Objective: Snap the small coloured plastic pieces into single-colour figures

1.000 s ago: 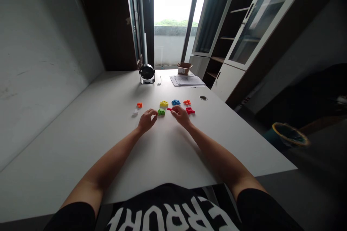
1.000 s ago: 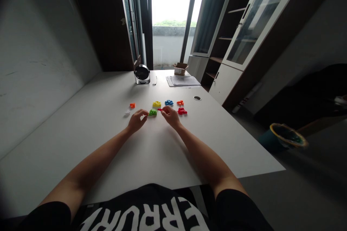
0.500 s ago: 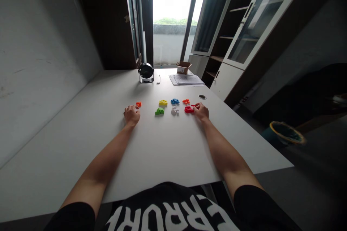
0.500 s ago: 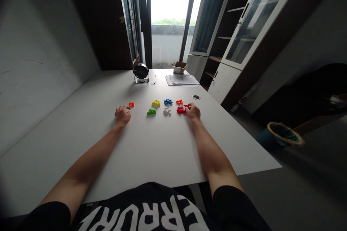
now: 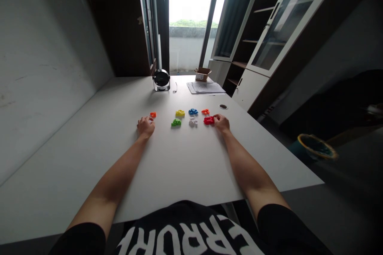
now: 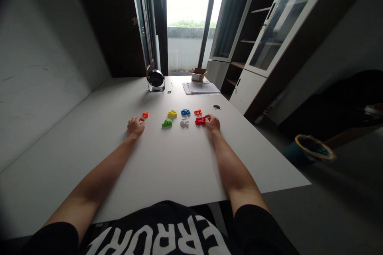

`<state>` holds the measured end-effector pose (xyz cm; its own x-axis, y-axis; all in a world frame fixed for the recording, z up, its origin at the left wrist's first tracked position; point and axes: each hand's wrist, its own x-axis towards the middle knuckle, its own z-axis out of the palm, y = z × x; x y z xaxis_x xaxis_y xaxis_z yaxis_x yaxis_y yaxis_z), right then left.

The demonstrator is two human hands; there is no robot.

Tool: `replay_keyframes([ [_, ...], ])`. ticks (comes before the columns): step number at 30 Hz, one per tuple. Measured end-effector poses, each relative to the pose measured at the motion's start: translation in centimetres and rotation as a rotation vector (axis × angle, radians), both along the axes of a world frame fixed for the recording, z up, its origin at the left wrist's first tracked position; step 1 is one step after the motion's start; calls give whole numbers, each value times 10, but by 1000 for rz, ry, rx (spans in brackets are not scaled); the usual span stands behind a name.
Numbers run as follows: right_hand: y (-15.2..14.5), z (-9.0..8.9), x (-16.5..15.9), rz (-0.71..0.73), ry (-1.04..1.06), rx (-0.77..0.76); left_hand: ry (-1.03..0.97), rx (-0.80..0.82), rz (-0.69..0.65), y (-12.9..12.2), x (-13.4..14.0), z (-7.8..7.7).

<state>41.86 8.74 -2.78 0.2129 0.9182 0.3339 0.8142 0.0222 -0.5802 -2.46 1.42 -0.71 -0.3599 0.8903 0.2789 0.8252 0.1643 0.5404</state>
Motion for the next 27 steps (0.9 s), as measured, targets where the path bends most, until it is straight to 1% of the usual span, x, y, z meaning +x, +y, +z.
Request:
replay_keyframes([
  [6, 0, 0, 0, -4, -12, 23, 6, 8, -3, 1, -1, -2],
  [19, -3, 3, -2, 7, 15, 7, 4, -3, -20, 1, 0, -1],
  [24, -6, 5, -8, 19, -58, 56, 14, 14, -32, 2, -2, -4],
  [27, -10, 8, -17, 80, -116, 88, 17, 13, -34, 2, -1, -3],
])
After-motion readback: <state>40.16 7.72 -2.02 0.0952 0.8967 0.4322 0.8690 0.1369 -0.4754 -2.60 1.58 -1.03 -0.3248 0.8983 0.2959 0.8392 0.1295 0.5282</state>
